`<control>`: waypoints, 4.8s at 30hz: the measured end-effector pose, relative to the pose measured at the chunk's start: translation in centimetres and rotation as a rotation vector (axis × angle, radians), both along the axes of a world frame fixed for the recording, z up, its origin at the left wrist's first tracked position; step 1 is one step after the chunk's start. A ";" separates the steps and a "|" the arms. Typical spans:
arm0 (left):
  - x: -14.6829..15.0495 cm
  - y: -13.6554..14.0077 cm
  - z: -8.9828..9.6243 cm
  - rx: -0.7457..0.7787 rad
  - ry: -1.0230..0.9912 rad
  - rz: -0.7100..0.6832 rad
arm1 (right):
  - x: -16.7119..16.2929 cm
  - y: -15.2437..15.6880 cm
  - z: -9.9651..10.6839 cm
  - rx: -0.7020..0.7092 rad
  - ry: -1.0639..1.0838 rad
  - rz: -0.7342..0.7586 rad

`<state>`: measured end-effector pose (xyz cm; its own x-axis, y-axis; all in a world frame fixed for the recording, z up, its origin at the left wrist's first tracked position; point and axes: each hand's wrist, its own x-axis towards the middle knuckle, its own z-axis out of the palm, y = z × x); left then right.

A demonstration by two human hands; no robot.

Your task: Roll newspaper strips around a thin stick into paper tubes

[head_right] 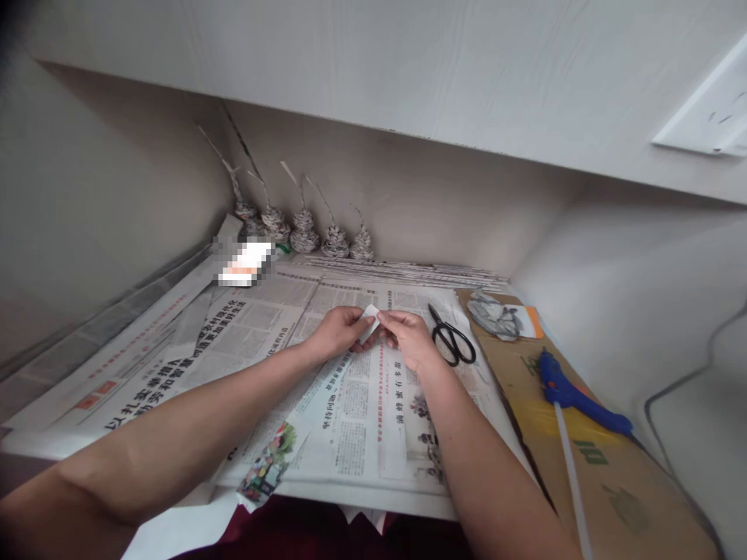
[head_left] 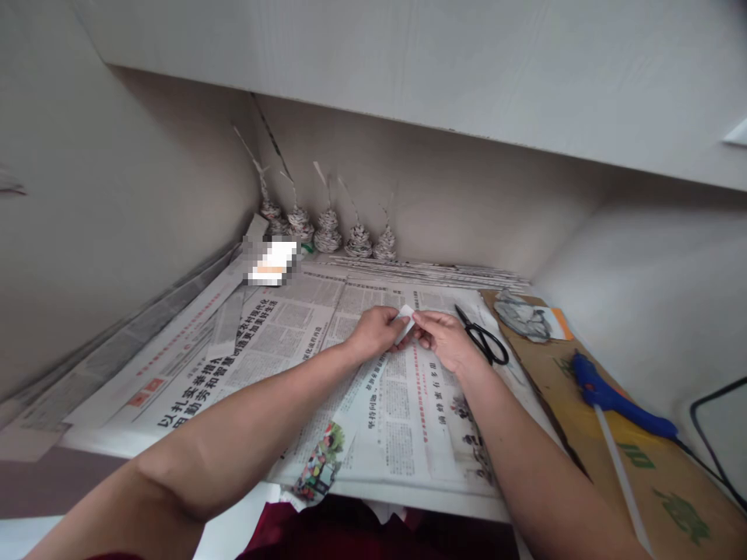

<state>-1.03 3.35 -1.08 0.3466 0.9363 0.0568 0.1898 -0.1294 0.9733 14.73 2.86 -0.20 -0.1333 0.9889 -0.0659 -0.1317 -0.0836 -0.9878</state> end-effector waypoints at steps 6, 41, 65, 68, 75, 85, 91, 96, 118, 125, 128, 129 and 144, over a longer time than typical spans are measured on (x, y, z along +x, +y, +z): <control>-0.1 -0.3 -0.1 0.083 0.047 -0.014 | -0.3 0.2 -0.5 0.008 -0.018 -0.098; 0.0 -0.2 0.0 0.004 -0.005 0.002 | -0.5 -0.1 0.0 -0.040 0.082 -0.051; 0.2 -0.6 0.2 0.070 0.084 -0.009 | -1.5 0.0 -0.3 -0.027 0.064 -0.218; 0.2 -0.7 0.4 0.131 0.123 0.017 | -1.6 -0.1 -0.3 -0.019 0.064 -0.215; 0.1 -0.9 0.7 0.077 0.119 0.005 | -1.3 -0.2 -0.2 -0.024 0.014 -0.155; 0.0 -0.7 0.7 -0.011 0.013 -0.050 | 0.3 -0.3 0.6 0.006 -0.088 0.051; 0.0 -0.7 0.7 -0.024 0.016 -0.051 | 0.5 -0.3 0.7 0.025 -0.079 0.058; 0.0 -0.7 0.7 -0.021 0.028 -0.049 | 1.0 -0.3 0.8 -0.026 -0.004 0.126; 0.1 -0.7 0.4 0.063 0.113 -0.002 | -1.0 0.1 -0.4 -0.058 0.078 -0.169; 0.0 -0.8 0.7 0.140 0.170 0.033 | -1.4 -0.1 -0.3 -0.068 0.096 -0.163; 0.0 -0.9 0.9 0.160 0.193 0.047 | -1.7 -0.3 0.0 -0.077 0.114 -0.183; 0.0 -1.0 0.9 0.164 0.198 0.053 | -1.8 -0.4 0.0 -0.080 0.119 -0.188; 0.1 -0.7 0.2 -0.033 -0.110 -0.032 | -1.5 -1.1 1.0 0.041 -0.004 -0.014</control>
